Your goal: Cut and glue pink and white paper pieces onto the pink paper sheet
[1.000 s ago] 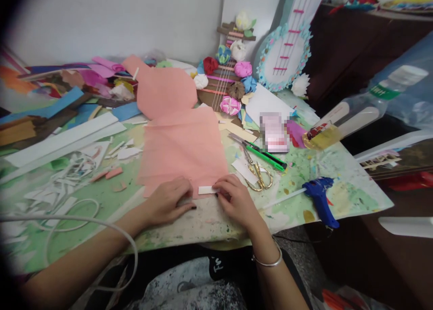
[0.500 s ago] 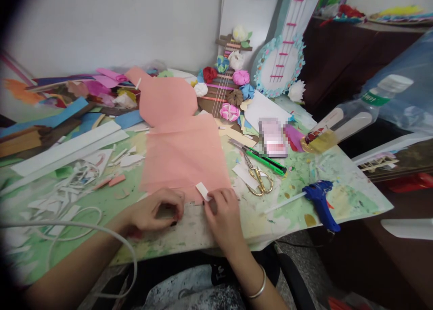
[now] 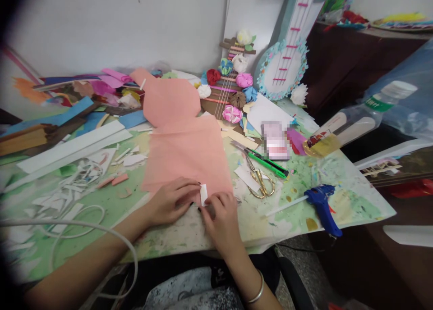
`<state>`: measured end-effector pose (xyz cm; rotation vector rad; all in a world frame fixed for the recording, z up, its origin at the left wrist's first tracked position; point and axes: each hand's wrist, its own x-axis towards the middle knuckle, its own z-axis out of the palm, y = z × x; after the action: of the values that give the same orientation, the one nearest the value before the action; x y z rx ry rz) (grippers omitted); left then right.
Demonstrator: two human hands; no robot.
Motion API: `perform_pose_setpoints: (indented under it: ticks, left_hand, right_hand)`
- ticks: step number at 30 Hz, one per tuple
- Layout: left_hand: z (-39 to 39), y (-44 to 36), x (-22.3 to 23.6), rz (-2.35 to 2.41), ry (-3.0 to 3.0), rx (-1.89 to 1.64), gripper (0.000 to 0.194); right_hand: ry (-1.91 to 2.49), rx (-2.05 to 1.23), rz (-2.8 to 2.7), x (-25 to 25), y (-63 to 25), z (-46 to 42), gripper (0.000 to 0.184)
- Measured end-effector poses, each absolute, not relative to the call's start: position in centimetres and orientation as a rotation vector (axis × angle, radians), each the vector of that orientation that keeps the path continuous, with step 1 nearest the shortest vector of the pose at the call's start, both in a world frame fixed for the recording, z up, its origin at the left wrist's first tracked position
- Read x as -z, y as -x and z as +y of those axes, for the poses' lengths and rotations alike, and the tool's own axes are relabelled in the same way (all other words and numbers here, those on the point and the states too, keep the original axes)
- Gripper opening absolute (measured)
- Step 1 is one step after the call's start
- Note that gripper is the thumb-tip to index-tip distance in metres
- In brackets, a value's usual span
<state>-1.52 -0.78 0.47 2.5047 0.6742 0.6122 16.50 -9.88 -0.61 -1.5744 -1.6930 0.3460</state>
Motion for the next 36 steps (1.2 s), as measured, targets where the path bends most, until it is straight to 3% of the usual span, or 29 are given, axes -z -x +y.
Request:
perform_pose_setpoints:
  ticks: [19, 26, 36]
  left_hand:
    - [-1.1, 1.1, -1.3, 0.565, -2.685, -0.467, 0.039]
    - [-1.4, 1.2, -1.1, 0.679, -2.619, -0.517, 0.059]
    - [-1.6, 0.8, -0.5, 0.504, -2.685, -0.745, 0.022]
  right_hand:
    - [1.577, -0.403, -1.682, 0.5, -16.7, -9.8, 0.011]
    - [1.608, -0.354, -1.706, 0.3, -17.0, -9.4, 0.015]
    - [1.424, -0.452, -2.05, -1.0, -23.1, -7.6, 0.02]
